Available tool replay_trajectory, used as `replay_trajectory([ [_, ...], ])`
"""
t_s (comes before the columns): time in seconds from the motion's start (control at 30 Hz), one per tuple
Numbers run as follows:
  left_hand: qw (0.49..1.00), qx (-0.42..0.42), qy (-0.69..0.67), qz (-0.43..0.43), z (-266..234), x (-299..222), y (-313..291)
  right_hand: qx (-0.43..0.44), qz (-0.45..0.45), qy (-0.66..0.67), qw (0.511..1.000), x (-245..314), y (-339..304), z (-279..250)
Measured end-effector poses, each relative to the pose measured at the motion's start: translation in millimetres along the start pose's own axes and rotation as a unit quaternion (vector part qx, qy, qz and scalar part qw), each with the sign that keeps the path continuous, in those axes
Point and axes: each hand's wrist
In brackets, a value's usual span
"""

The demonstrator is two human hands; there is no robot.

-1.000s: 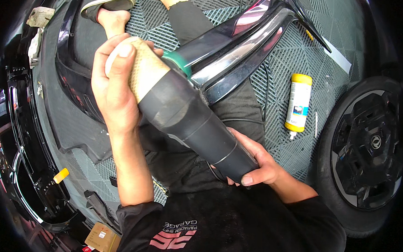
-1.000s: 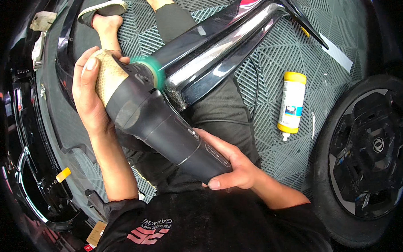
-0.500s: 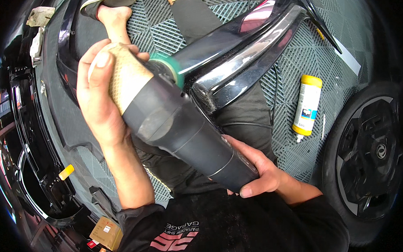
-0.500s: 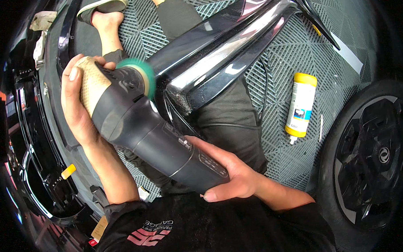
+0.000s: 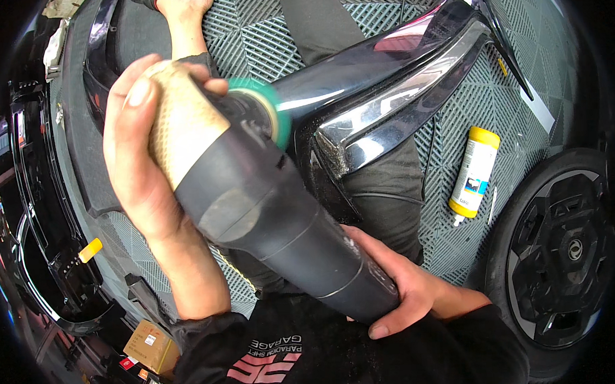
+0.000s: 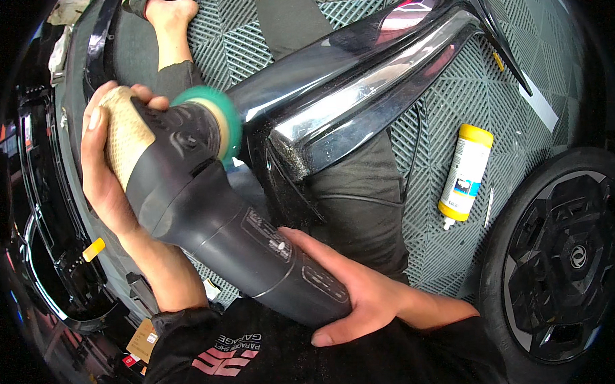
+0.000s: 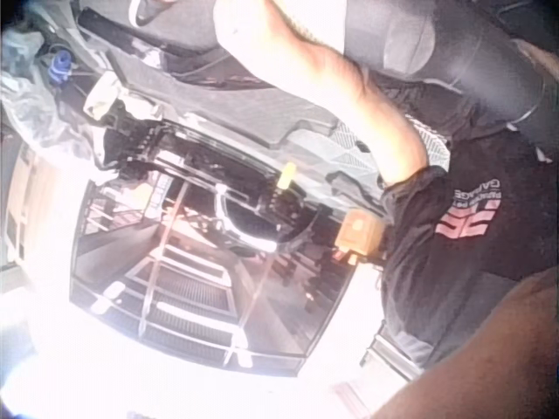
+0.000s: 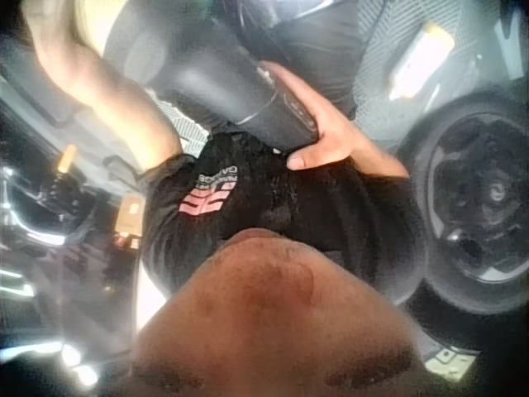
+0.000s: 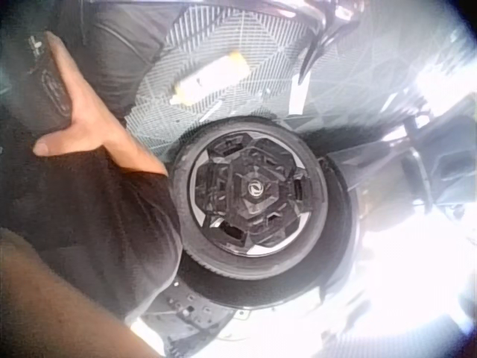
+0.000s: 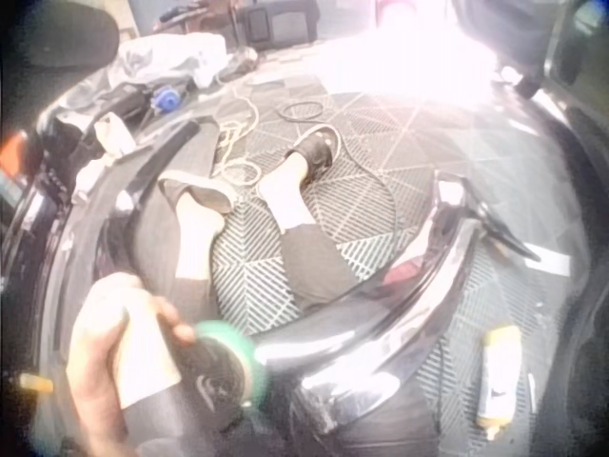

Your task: The person uses a rotary polisher with a green pad to polish a detached black car bumper resting on a gray interlocking mat. They move the tool across the bumper surface in overlapping passes, occasionally adjusting their position and the tool angle to cover different areas.

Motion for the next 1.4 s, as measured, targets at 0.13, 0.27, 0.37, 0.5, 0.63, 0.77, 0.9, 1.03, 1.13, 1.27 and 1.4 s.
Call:
replay_trajectory([
  [0.13,0.998,0.057,0.021,-0.02,22,1,4,-0.036,0.003,0.064,0.997,-2,-11,1],
  [0.27,0.993,0.111,0.04,-0.001,42,10,13,-0.051,0.007,0.084,0.995,0,-21,-3],
  [0.37,0.99,0.135,0.026,-0.009,50,15,16,-0.036,0.016,0.117,0.992,0,-23,-6],
  [0.5,0.99,0.139,-0.02,-0.03,50,17,17,-0.03,0.018,0.121,0.992,1,-19,-6],
  [0.63,0.992,0.112,-0.037,-0.034,37,14,17,-0.017,0.031,0.133,0.991,7,-14,2],
  [0.77,0.996,0.063,-0.023,-0.057,14,9,20,-0.011,0.033,0.123,0.992,11,-7,15],
  [0.9,0.997,0.022,-0.028,-0.061,-17,2,22,0.012,0.021,0.095,0.995,8,6,29],
  [1.03,0.999,-0.004,-0.017,-0.051,-44,-1,24,0.017,-0.002,0.028,0.999,8,13,35],
  [1.13,0.998,-0.01,-0.023,-0.05,-50,-2,26,0.022,-0.146,-0.137,0.979,9,16,34],
  [1.27,0.998,0.026,-0.039,-0.046,-37,1,28,-0.033,-0.085,-0.12,0.989,13,1,43],
  [1.4,0.99,0.111,-0.084,-0.034,-13,18,31,-0.132,-0.019,-0.017,0.991,24,-19,47],
])
Point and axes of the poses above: each hand's wrist, its own y-axis towards the middle knuckle, its own z-axis out of the palm, x = y × z, and after that the axes turned 13 degrees about -x, right-handed
